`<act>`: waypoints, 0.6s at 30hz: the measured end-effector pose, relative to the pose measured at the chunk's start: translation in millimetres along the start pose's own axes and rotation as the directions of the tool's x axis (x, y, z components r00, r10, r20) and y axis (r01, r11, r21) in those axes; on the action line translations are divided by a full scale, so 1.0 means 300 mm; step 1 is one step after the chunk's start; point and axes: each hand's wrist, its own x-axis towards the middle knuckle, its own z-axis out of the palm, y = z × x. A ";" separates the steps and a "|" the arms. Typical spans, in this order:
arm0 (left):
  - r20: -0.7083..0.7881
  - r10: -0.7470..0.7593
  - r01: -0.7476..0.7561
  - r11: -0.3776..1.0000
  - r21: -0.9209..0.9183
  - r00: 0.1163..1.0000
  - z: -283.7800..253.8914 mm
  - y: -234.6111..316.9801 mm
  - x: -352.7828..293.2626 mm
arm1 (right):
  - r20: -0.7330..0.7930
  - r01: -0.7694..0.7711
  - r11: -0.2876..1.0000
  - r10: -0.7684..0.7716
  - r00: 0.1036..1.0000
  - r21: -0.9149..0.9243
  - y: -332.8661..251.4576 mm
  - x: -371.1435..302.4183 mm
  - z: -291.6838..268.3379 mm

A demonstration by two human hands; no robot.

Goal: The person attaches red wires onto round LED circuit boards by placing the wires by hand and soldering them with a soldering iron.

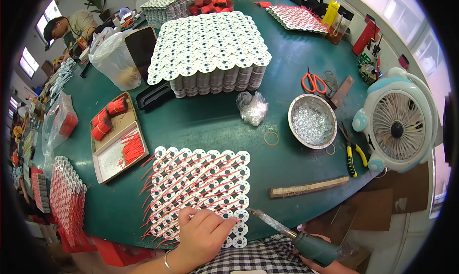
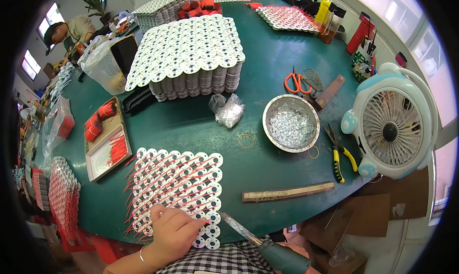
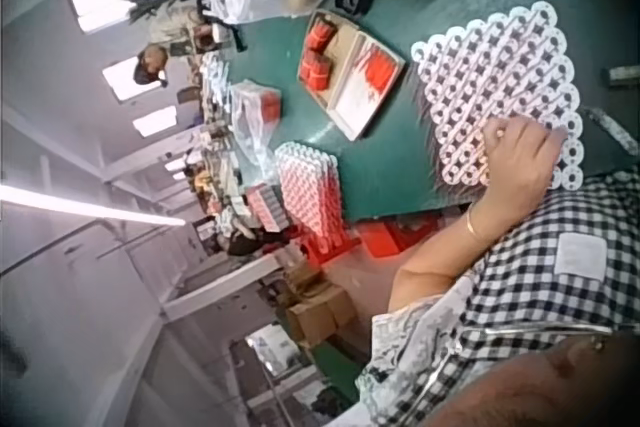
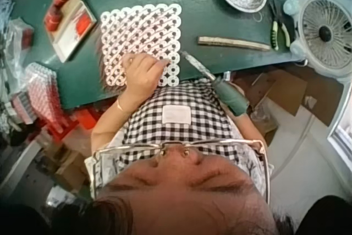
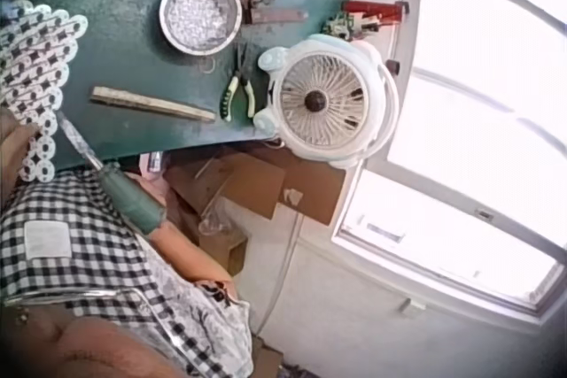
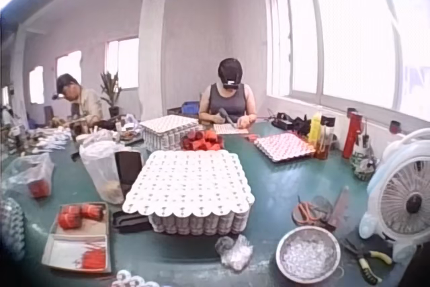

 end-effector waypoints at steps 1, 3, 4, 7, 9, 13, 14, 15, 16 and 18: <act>0.020 0.023 -0.023 1.000 0.013 1.000 0.012 -0.003 -0.006 | -0.003 -0.005 1.000 0.005 1.000 -0.007 -0.006 0.016 0.011; 0.025 0.036 -0.036 0.999 0.018 0.999 0.026 -0.007 -0.012 | -0.009 -0.014 1.000 0.014 1.000 -0.020 -0.008 0.026 0.026; 0.030 0.045 -0.045 0.999 0.022 0.999 0.034 -0.010 -0.012 | -0.012 -0.019 0.999 0.019 1.000 -0.028 -0.008 0.019 0.025; 0.030 0.049 -0.050 0.998 0.025 0.998 0.049 -0.017 -0.018 | -0.019 -0.035 0.998 0.034 0.999 -0.052 -0.021 0.067 0.056; 0.025 0.056 -0.057 0.998 0.016 0.998 0.052 -0.017 -0.017 | -0.024 -0.046 0.997 0.044 0.999 -0.068 -0.012 0.043 0.054; 0.026 0.046 -0.046 0.999 0.003 0.999 0.057 -0.022 -0.021 | -0.021 -0.062 0.995 0.061 0.998 -0.084 -0.030 0.065 0.054; 0.028 0.041 -0.041 0.999 0.007 0.999 0.057 -0.024 -0.023 | 0.017 -0.068 0.994 0.069 0.997 -0.083 -0.082 0.105 0.046; 0.019 0.038 -0.038 0.999 0.006 0.999 0.058 -0.026 -0.025 | 0.055 -0.073 0.994 0.078 0.995 -0.081 -0.107 0.128 0.043; 0.006 0.041 -0.041 0.999 -0.003 0.999 0.058 -0.026 -0.023 | 0.054 -0.074 0.994 0.079 0.995 -0.085 -0.077 0.116 0.051; 0.002 0.044 -0.044 0.999 -0.019 0.999 0.061 -0.026 -0.019 | -0.032 0.131 0.968 -0.141 0.989 -0.216 0.018 0.075 0.073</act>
